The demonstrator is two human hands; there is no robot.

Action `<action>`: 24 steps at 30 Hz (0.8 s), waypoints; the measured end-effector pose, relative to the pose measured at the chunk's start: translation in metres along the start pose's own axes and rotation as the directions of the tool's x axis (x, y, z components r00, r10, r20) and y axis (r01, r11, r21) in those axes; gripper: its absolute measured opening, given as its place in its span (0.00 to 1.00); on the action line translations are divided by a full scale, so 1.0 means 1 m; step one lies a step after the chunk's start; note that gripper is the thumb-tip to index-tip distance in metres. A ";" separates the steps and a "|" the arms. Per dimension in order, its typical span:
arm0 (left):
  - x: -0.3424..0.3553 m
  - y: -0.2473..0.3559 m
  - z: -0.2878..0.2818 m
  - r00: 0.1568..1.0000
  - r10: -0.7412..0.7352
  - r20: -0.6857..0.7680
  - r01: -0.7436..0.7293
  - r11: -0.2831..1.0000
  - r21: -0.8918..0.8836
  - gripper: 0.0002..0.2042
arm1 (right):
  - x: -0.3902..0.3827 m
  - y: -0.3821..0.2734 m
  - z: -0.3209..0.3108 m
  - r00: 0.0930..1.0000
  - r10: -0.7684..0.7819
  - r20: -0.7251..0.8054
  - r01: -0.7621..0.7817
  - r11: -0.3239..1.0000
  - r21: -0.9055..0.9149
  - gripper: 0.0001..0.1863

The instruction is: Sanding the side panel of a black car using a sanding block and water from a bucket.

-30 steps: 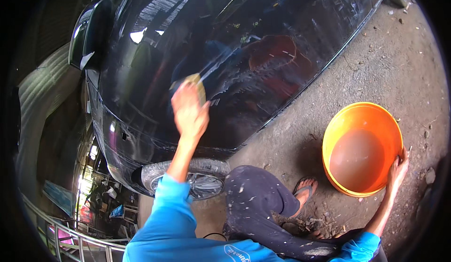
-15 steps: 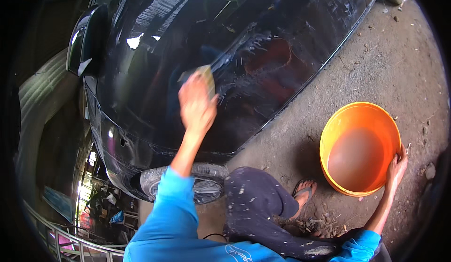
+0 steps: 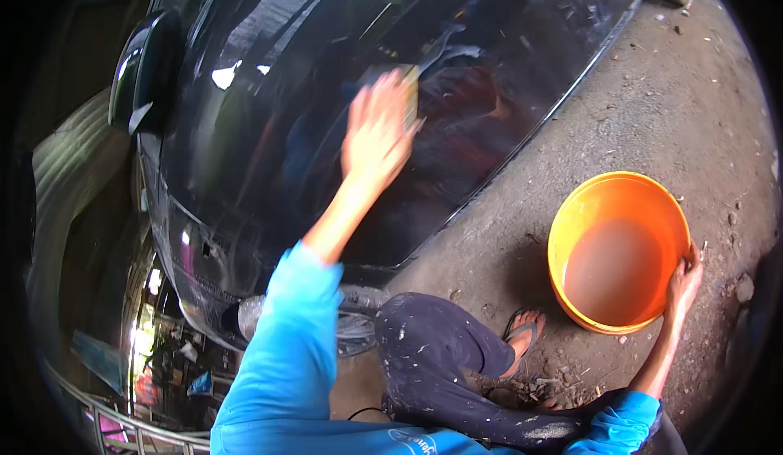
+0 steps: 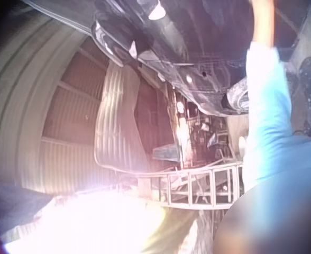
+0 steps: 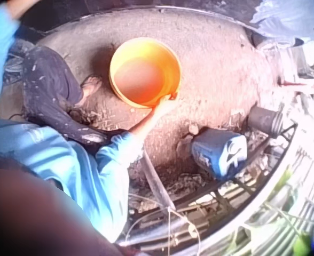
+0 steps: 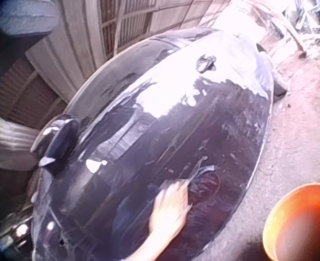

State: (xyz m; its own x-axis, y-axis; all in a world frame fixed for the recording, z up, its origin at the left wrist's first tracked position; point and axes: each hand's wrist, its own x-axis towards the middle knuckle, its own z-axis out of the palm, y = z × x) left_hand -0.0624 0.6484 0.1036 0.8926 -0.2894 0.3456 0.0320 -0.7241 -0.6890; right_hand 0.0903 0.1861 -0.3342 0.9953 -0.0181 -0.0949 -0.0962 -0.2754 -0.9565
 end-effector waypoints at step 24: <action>-0.169 0.002 -0.023 0.872 0.012 0.489 -0.134 0.967 0.216 0.33 | -0.032 -0.063 0.009 0.994 -0.022 -0.104 -0.001 0.978 -0.209 0.22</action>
State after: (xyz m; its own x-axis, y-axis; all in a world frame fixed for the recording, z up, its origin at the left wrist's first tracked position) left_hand -0.2240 0.6819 0.0586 0.9988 0.0452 -0.0183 0.0083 -0.5257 -0.8506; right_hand 0.0643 0.2130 -0.2737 0.9927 -0.1119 -0.0452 -0.0929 -0.4700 -0.8777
